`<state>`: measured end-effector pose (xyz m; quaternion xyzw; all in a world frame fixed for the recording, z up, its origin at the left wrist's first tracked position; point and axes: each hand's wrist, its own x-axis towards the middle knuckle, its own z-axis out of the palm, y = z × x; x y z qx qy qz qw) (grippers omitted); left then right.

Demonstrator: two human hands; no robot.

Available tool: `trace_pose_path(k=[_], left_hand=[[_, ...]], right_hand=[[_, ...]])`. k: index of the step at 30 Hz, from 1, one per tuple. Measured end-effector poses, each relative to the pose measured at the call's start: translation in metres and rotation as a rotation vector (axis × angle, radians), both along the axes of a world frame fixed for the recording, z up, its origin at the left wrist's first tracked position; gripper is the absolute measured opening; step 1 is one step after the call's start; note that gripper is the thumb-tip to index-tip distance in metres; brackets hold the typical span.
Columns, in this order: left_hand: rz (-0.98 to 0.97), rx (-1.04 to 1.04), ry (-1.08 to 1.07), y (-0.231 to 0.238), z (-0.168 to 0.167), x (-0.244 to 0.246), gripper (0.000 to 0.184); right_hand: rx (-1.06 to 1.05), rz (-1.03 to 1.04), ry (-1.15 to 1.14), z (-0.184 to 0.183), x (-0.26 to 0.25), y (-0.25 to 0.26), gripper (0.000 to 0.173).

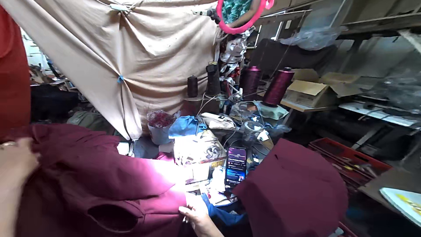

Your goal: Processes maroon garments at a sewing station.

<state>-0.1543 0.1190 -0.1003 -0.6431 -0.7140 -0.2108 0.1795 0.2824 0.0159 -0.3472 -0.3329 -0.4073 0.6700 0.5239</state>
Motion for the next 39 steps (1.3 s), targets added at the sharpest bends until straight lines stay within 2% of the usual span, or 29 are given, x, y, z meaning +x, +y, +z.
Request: trace_pose_path(k=[1,3,5,7,8,10,13,15,17,19,22,24,27,28,31,34,37,39], left_hand=[[-0.056,0.044,-0.032,0.018,-0.020,0.000,0.041],[-0.229,0.215,-0.006,0.024,-0.062,0.053,0.043],[-0.591,0.454,-0.023,0.008,-0.125,0.131,0.046],[-0.913,0.459,-0.057,-0.017,-0.190,0.196,0.031],[-0.956,0.413,-0.025,-0.025,-0.219,0.214,0.023],[-0.884,0.339,-0.033,-0.030,-0.254,0.223,0.020],[-0.712,0.156,-0.122,-0.028,-0.241,0.209,0.025],[-0.703,0.060,-0.142,-0.026,-0.218,0.199,0.021],[-0.736,0.019,-0.063,-0.029,-0.201,0.196,0.026],[-0.764,0.055,0.060,-0.036,-0.201,0.206,0.036],[-0.702,0.060,0.135,-0.035,-0.217,0.219,0.028],[-0.631,-0.056,0.029,-0.031,-0.212,0.216,0.027],[-0.535,-0.304,-0.144,-0.019,-0.172,0.204,0.028],[-0.546,-0.338,-0.200,-0.014,-0.158,0.199,0.027],[-0.644,-0.270,-0.324,-0.001,-0.126,0.189,0.024],[-0.715,-0.240,-0.330,-0.002,-0.097,0.195,0.027],[-0.831,-0.236,-0.309,-0.016,-0.084,0.210,0.027],[-0.924,-0.205,-0.266,-0.031,-0.089,0.223,0.027]], right_hand=[[-0.051,-0.002,-0.026,-0.002,0.000,-0.004,0.006],[-0.122,-0.015,-0.122,-0.008,0.003,-0.010,0.006],[-0.145,-0.014,-0.191,-0.010,0.008,-0.013,0.010],[-0.134,-0.003,-0.187,-0.006,0.013,-0.014,0.010],[-0.123,0.001,-0.159,-0.003,0.015,-0.015,0.009],[-0.109,0.012,-0.116,0.001,0.017,-0.015,0.007],[-0.107,0.006,-0.083,0.001,0.019,-0.015,0.007],[-0.099,-0.006,-0.080,-0.002,0.021,-0.015,0.008],[-0.105,-0.010,-0.058,-0.005,0.021,-0.015,0.010],[-0.120,0.003,-0.010,-0.002,0.018,-0.016,0.011],[-0.113,0.034,0.068,0.012,0.014,-0.017,0.008],[-0.119,0.038,0.067,0.014,0.015,-0.017,0.008],[-0.116,0.016,-0.008,0.006,0.018,-0.013,0.010],[-0.099,0.011,-0.037,0.001,0.020,-0.011,0.010],[-0.115,-0.020,-0.084,-0.009,0.023,-0.008,0.012],[-0.147,-0.059,-0.063,-0.014,0.024,-0.007,0.013],[-0.161,-0.076,-0.045,-0.015,0.026,-0.008,0.013],[-0.173,-0.075,-0.050,-0.015,0.027,-0.009,0.014]])
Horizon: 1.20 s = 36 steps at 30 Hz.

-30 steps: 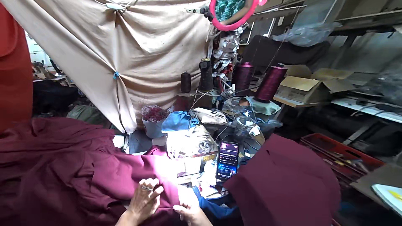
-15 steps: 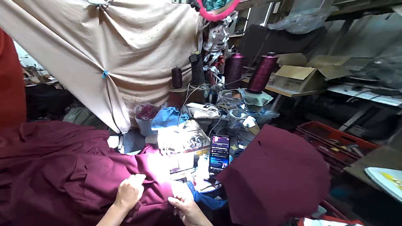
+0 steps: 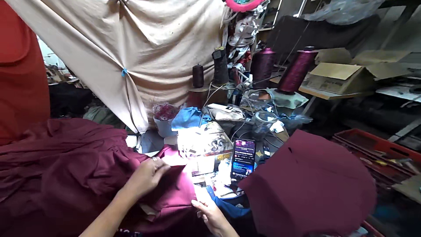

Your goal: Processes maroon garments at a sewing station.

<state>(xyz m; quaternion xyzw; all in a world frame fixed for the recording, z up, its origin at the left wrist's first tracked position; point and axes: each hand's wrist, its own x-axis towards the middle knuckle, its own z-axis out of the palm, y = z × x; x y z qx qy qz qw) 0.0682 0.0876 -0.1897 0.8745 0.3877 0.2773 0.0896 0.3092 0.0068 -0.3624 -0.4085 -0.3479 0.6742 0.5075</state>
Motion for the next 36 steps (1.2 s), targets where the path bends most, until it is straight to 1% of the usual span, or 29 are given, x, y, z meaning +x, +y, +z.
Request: trace_pose_path(k=[3,5,7,10,13,14,16,19,21,25,27,29,32,35,36], left_hand=[[-0.084,0.083,0.032,-0.036,-0.024,0.020,0.026],[-0.083,0.180,0.046,-0.060,-0.050,0.031,0.021],[-0.054,0.235,0.043,-0.076,-0.075,0.038,0.019],[-0.002,0.225,0.026,-0.081,-0.098,0.045,0.018],[0.058,0.302,0.001,-0.069,-0.106,0.056,0.018],[0.086,0.322,-0.003,-0.063,-0.106,0.060,0.018],[0.153,0.315,0.005,-0.049,-0.101,0.071,0.018],[0.249,0.198,0.039,-0.032,-0.085,0.085,0.017],[0.279,0.146,0.046,-0.024,-0.079,0.089,0.018],[0.300,0.171,0.022,-0.021,-0.084,0.091,0.016],[0.316,0.189,0.031,-0.020,-0.089,0.092,0.017],[0.338,0.155,0.072,-0.018,-0.088,0.095,0.021],[0.378,-0.009,0.107,-0.003,-0.073,0.105,0.027],[0.453,-0.301,0.062,0.022,-0.049,0.116,0.033],[0.457,-0.348,0.074,0.029,-0.044,0.116,0.036]], right_hand=[[0.007,0.022,-0.036,0.000,0.002,-0.002,0.016],[0.019,0.049,-0.090,-0.002,0.004,-0.005,0.016],[0.032,0.079,-0.107,-0.006,0.006,-0.008,0.012],[0.019,0.088,-0.115,-0.008,0.005,-0.011,0.011],[0.017,0.027,-0.098,-0.006,0.001,-0.003,0.016],[0.028,0.000,-0.091,-0.003,-0.001,0.003,0.017],[0.064,-0.042,-0.081,0.004,-0.003,0.017,0.009],[0.076,-0.107,-0.100,0.021,-0.007,0.038,0.008],[0.065,-0.149,-0.074,0.030,-0.009,0.050,0.007],[0.092,-0.158,-0.110,0.040,-0.010,0.058,0.008],[0.101,-0.157,-0.144,0.037,-0.012,0.058,0.009],[0.091,-0.155,-0.177,0.034,-0.013,0.059,0.011],[0.099,-0.168,-0.197,0.035,-0.015,0.064,0.011],[0.068,-0.208,-0.256,0.046,-0.015,0.073,0.005],[0.056,-0.225,-0.262,0.050,-0.016,0.074,0.006]])
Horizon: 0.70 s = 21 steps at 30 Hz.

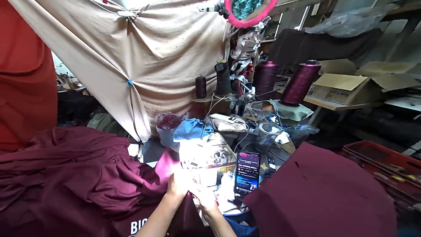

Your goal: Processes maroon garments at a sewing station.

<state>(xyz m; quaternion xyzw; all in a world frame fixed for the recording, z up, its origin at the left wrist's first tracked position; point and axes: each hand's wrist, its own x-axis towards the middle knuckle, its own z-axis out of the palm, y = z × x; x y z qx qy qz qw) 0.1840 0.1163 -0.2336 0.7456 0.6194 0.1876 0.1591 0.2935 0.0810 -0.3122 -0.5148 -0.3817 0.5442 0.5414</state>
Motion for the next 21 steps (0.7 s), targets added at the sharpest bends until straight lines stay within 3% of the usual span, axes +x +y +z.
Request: trace_pose_path(k=[4,8,12,16,18,21], left_hand=[[-0.279,-0.092,0.210,0.019,0.024,-0.036,0.035],[-0.278,-0.196,0.071,0.024,0.053,-0.075,0.025],[-0.303,-0.039,-0.132,0.015,0.038,-0.076,0.025],[-0.383,0.041,0.134,-0.028,0.025,-0.058,0.036],[-0.406,0.166,0.211,-0.053,0.005,-0.051,0.028],[-0.388,0.469,0.134,-0.063,-0.037,-0.048,0.015]], right_hand=[[0.029,-0.031,0.006,0.002,0.002,0.001,0.010],[0.026,0.065,-0.076,-0.003,0.011,-0.007,0.011],[-0.013,0.119,-0.083,-0.007,0.015,-0.012,0.013],[0.012,0.136,-0.110,-0.015,0.018,-0.022,0.014],[0.034,0.168,-0.128,-0.019,0.021,-0.029,0.013],[0.052,0.187,-0.111,-0.024,0.023,-0.036,0.011]])
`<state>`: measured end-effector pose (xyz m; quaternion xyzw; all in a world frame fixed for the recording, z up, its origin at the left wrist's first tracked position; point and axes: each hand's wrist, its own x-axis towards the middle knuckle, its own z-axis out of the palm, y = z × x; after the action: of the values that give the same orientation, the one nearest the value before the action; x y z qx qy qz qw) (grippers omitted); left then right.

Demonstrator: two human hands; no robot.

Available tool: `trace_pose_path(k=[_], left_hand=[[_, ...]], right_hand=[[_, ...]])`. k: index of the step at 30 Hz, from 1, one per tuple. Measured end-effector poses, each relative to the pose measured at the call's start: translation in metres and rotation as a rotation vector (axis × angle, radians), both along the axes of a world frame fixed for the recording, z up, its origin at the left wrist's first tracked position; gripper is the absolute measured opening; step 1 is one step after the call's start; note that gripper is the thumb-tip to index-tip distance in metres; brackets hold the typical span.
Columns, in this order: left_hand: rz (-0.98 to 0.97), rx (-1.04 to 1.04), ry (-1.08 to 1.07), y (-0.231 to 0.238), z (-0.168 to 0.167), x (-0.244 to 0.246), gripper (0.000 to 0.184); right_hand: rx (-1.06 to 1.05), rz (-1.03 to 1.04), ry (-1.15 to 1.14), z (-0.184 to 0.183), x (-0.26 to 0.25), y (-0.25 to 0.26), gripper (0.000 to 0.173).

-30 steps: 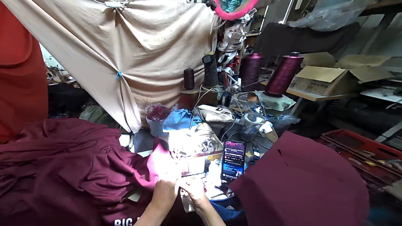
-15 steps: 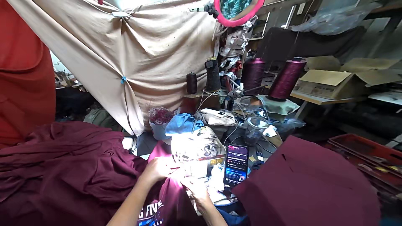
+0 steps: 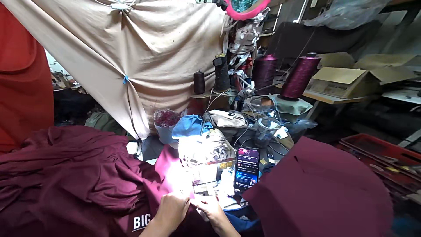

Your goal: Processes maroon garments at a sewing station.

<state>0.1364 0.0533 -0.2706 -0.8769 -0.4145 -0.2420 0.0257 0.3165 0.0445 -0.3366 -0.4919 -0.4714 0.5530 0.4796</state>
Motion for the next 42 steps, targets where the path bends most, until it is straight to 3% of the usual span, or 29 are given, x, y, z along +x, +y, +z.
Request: trace_pose_path(k=[4,10,13,17,20,23,26,32,42], left_hand=[[0.088,0.014,-0.102,0.011,-0.012,0.010,0.023],[0.355,-0.407,0.002,0.049,0.036,0.040,0.039],[0.374,-0.470,-0.026,0.064,0.044,0.043,0.040],[0.188,-0.402,-0.050,0.054,0.041,0.015,0.032],[0.184,-0.333,0.014,0.023,0.040,-0.007,0.029],[0.138,-0.013,-0.104,0.002,0.006,-0.020,0.023],[0.080,0.148,-0.226,-0.006,-0.022,-0.019,0.019],[-0.052,0.192,-0.363,-0.008,-0.053,-0.012,0.014],[-0.171,0.175,-0.452,-0.005,-0.059,-0.014,0.011]], right_hand=[[-0.023,-0.054,0.032,0.007,-0.004,0.007,0.014],[-0.027,-0.146,0.012,0.031,-0.016,0.040,0.009],[0.013,-0.205,0.027,0.032,-0.020,0.045,0.010],[0.071,-0.183,-0.120,0.032,-0.012,0.023,0.018],[0.162,-0.184,-0.172,0.020,-0.003,-0.003,0.020],[0.191,-0.166,-0.121,0.009,-0.003,-0.022,0.022],[0.146,-0.147,-0.005,0.006,-0.008,-0.029,0.015],[0.046,-0.103,0.116,0.003,-0.013,-0.031,0.013],[0.047,-0.091,0.119,0.009,-0.013,-0.035,0.010]])
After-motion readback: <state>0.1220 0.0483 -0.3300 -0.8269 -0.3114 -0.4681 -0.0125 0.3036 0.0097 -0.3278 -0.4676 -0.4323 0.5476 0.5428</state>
